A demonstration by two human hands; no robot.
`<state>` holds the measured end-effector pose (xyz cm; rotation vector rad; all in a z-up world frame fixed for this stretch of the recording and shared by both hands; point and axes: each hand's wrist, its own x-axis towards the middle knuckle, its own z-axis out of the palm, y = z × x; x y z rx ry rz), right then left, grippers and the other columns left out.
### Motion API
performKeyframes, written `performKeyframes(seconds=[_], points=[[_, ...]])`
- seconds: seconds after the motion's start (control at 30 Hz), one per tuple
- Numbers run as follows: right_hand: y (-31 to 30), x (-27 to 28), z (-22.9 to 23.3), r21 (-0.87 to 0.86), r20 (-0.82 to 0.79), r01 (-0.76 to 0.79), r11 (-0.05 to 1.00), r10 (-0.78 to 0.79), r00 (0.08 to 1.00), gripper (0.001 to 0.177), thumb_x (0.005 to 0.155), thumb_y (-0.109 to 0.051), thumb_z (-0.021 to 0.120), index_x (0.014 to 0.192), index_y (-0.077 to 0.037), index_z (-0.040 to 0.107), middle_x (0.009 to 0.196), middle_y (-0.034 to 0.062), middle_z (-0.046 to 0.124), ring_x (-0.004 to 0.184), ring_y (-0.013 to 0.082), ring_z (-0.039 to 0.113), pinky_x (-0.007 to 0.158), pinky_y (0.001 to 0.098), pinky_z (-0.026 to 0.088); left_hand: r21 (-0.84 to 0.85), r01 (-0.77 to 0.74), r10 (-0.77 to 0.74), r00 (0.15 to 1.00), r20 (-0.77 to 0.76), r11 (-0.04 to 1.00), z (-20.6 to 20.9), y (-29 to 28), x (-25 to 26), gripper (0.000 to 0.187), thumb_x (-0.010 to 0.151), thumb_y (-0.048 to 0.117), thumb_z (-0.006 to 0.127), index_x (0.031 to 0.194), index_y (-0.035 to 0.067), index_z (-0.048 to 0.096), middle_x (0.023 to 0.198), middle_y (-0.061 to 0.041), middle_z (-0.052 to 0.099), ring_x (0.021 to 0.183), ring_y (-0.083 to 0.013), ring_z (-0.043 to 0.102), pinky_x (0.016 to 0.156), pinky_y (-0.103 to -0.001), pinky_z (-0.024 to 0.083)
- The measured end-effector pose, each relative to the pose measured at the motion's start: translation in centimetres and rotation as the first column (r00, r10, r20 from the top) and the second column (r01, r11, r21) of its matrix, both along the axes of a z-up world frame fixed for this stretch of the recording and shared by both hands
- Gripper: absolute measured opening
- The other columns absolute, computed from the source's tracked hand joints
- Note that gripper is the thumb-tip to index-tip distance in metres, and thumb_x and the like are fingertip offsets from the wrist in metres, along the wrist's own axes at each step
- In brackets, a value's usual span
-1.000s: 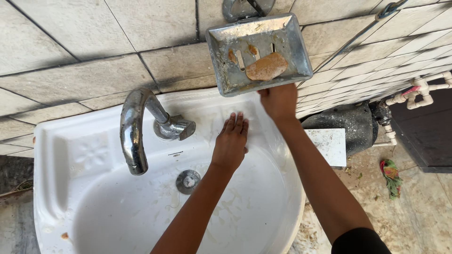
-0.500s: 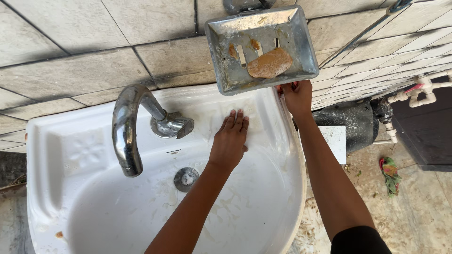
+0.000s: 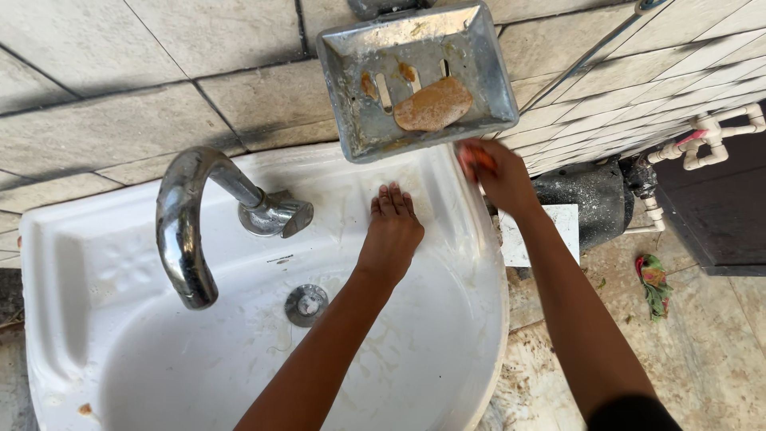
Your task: The person scrubs a white ceramic sink with an orange cloth, focusing on the rim, basin, and around the faucet. The person repeatedly wipes the same areas without rinsing or changing the cloth.
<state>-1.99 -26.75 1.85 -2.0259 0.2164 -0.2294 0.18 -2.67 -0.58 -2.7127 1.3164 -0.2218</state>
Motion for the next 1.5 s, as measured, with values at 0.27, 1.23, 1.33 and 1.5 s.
performKeyframes(seconds=[0.27,1.23,1.33,1.5], points=[[2.6,-10.8,1.5,-0.191,0.018,-0.031,0.981,0.035,0.999,0.046,0.089,0.011,0.059,0.132,-0.007,0.062,0.129,0.0119,0.069,0.109,0.0188,0.069,0.087,0.0327,0.059,0.017,0.026,-0.024,0.997,-0.079,1.000,0.2,0.2,0.0,0.076,0.080,0.026,0.076,0.139,-0.014,0.050,0.144,-0.038,0.048,0.132,-0.0483,0.052,0.110,-0.049,0.045],[1.9,-1.7,-2.4,-0.130,0.162,0.098,0.987,-0.076,0.984,0.051,0.088,0.016,0.049,0.131,-0.007,0.063,0.126,0.0141,0.068,0.113,0.0231,0.068,0.100,0.0285,0.052,0.069,0.020,-0.018,0.999,-0.036,0.997,0.6,0.2,-0.8,0.088,0.075,0.034,0.081,0.140,-0.015,0.049,0.145,-0.039,0.047,0.132,-0.0480,0.052,0.110,-0.048,0.045],[3.1,-7.6,-0.8,-0.233,0.179,0.116,0.965,-0.075,0.981,0.054,0.086,0.017,0.052,0.132,-0.008,0.064,0.132,0.0152,0.067,0.121,0.0260,0.066,0.102,0.0330,0.053,0.062,0.023,-0.020,0.999,-0.048,0.998,0.7,0.0,-0.4,0.088,0.076,0.034,0.081,0.140,-0.016,0.048,0.145,-0.040,0.046,0.133,-0.0491,0.052,0.109,-0.049,0.045],[4.0,-10.1,0.3,-0.263,0.083,0.101,0.960,-0.081,0.993,0.066,0.076,0.021,0.048,0.130,-0.012,0.065,0.134,0.0127,0.067,0.121,0.0298,0.066,0.100,0.0362,0.056,0.064,0.015,-0.014,1.000,-0.025,0.998,0.6,0.0,-0.4,0.089,0.077,0.034,0.082,0.142,-0.016,0.047,0.147,-0.040,0.045,0.134,-0.0483,0.051,0.111,-0.049,0.043]])
